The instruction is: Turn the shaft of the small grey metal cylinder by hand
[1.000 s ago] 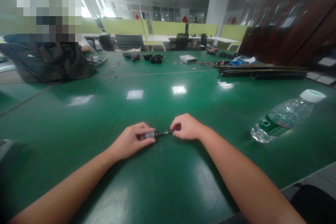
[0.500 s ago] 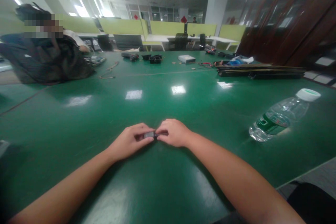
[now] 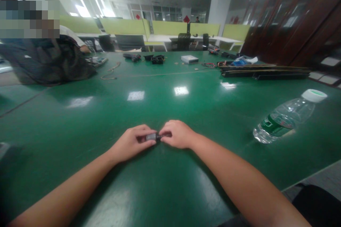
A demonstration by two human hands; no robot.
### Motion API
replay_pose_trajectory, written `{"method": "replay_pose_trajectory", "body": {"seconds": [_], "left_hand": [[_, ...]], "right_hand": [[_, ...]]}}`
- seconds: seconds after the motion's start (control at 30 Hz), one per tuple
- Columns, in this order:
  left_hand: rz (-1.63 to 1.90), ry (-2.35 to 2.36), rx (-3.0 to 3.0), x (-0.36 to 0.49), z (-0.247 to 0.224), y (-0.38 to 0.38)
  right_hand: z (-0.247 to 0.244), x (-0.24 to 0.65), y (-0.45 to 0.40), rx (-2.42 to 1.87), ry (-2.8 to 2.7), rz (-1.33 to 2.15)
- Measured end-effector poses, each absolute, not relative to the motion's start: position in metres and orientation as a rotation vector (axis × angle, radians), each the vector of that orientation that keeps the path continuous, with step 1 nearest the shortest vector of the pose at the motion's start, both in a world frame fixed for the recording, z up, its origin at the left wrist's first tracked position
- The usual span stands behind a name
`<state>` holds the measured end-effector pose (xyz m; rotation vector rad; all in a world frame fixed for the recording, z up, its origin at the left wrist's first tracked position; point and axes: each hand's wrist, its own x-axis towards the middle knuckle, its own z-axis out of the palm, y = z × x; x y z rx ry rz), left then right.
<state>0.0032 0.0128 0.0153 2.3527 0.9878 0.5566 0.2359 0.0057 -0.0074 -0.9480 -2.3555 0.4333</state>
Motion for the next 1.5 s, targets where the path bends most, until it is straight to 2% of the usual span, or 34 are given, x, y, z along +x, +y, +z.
{"method": "replay_pose_trajectory", "body": {"seconds": [1.3, 1.5], "left_hand": [[0.565, 1.009, 2.338, 0.002, 0.013, 0.013], [0.561, 1.013, 2.340, 0.001, 0.013, 0.013]], "right_hand": [[-0.001, 0.255, 0.006, -1.034, -2.379, 0.458], [0.003, 0.268, 0.012, -1.134, -2.328, 0.630]]}}
